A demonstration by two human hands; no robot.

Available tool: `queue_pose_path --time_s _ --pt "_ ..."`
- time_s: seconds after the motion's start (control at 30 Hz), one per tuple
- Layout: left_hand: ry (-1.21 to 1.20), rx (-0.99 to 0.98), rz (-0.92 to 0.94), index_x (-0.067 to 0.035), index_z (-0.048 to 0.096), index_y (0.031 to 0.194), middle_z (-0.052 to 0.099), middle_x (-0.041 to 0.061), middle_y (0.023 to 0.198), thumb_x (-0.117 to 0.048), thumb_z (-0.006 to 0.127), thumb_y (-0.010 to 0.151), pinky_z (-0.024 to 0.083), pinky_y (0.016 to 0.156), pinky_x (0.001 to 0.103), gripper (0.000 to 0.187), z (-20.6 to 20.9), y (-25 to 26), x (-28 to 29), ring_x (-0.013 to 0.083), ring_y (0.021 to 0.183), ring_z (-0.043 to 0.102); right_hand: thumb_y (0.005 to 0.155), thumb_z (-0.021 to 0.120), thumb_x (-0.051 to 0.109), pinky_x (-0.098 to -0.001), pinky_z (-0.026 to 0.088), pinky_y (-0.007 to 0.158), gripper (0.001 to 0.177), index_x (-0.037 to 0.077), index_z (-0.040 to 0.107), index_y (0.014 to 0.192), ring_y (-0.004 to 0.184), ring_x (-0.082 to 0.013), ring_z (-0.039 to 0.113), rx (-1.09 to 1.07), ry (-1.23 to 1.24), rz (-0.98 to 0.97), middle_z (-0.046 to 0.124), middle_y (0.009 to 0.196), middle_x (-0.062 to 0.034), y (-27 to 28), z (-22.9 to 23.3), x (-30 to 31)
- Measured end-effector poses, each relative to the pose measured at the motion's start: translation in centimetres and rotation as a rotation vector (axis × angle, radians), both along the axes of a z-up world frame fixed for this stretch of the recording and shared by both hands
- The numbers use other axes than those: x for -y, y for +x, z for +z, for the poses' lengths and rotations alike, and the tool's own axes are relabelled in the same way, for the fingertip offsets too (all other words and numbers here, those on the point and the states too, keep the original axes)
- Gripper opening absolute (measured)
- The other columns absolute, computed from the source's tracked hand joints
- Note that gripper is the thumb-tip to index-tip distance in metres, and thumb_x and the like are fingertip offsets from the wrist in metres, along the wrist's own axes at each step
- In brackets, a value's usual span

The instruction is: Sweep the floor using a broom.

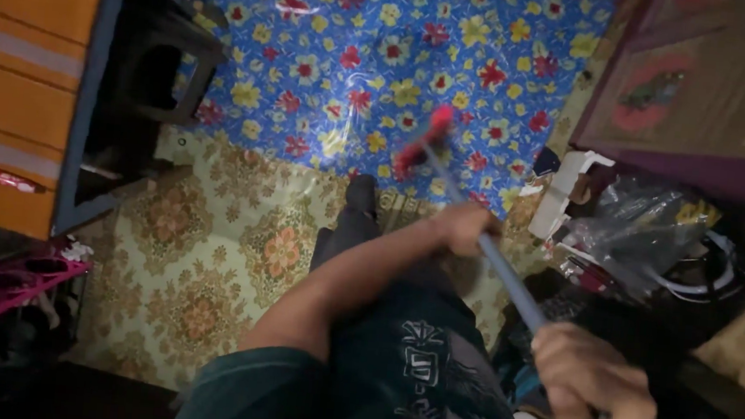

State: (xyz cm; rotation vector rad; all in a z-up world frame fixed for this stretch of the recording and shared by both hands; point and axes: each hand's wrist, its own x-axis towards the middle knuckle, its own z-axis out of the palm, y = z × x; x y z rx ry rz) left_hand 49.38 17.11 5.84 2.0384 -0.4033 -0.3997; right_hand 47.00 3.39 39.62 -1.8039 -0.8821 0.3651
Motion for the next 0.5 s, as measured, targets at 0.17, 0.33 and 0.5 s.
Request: queue_pose_path --time_s 0.17,0.33,0.5 --pt "0.067 -0.289 0.162 -0.015 0.077 0.087 0.075 0.012 0.084 -0.038 0.074 0.077 0.058 0.078 0.048 0.025 -3.6 -3.4 -10.5 0.0343 0.083 0.074 0.104 0.058 0.033 -0.0452 0.056 0.09 0.043 -0.002 0.059 0.08 0.067 -0.0189 0.061 -0.166 0.13 -0.149 0.064 0.078 -0.0068 0.2 -7.9 -2.5" --pt "0.205 -0.361 0.285 -0.016 0.078 0.097 0.076 0.015 0.096 -0.038 0.08 0.068 0.056 0.08 0.051 0.037 -9.2 -7.3 -19.3 0.0373 0.093 0.071 0.108 0.056 0.028 -0.0539 0.048 0.116 0.038 -0.003 0.061 0.088 0.079 -0.0187 0.062 -0.363 0.186 -0.073 0.062 0.087 -0.0064 0.5 -13.3 -7.8" --pt "0.405 -0.358 0.227 -0.025 0.08 0.1 0.076 0.011 0.096 -0.041 0.076 0.077 0.058 0.081 0.05 0.029 -7.5 -7.0 -20.0 0.0359 0.092 0.072 0.114 0.051 0.02 -0.0578 0.039 0.13 0.033 -0.003 0.059 0.091 0.091 -0.0231 0.061 -0.542 0.276 -0.089 0.058 0.089 -0.0045 -0.4 -16.9 -4.3"
